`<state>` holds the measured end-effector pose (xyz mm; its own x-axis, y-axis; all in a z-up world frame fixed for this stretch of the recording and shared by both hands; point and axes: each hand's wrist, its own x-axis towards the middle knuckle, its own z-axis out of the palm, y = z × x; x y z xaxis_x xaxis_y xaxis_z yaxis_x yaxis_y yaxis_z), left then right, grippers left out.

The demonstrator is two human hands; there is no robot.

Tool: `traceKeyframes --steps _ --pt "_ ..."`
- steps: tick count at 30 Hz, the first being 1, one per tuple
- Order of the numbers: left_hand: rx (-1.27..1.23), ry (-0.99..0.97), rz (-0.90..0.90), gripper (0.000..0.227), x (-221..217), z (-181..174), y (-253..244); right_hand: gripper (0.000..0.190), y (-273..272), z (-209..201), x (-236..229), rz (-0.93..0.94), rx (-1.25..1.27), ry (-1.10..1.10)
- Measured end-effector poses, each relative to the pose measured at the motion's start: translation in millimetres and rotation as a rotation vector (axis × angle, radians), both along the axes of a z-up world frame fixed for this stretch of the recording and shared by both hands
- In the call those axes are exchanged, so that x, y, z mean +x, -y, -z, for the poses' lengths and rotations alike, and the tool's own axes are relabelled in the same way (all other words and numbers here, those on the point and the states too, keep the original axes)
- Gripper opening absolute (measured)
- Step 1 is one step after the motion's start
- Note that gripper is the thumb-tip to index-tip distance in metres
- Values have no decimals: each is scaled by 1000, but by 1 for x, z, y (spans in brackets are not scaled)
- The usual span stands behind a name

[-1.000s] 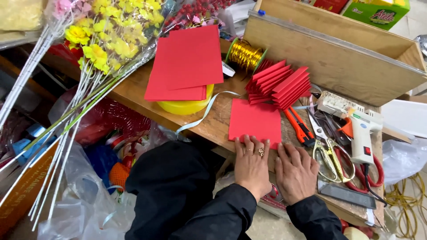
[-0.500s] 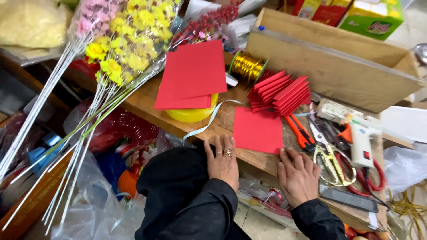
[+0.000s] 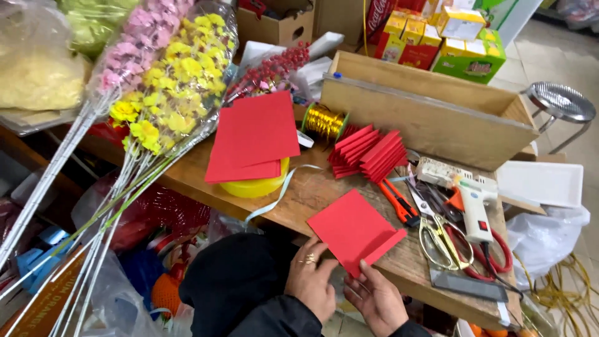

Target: Folding small red paper strips into accordion-style decorative elements.

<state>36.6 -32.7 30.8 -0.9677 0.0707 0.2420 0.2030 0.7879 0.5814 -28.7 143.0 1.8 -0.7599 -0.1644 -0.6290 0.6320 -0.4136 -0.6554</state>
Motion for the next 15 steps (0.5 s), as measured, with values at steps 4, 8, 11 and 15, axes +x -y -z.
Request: traceKeyframes --steps 4,8,11,15 --pt "291 -308 -327 53 0 -25 9 20 -1 -24 -2 -24 289 -168" --pt "383 -513 -518 42 6 -57 19 47 -6 -83 8 -174 1167 -1111" --pt "370 -414 -530 64 10 -62 18 53 -31 -66 -41 -9 1441 -1757" --pt "46 -495 -479 80 5 -69 9 43 -28 -69 -55 -181 1508 -1969"
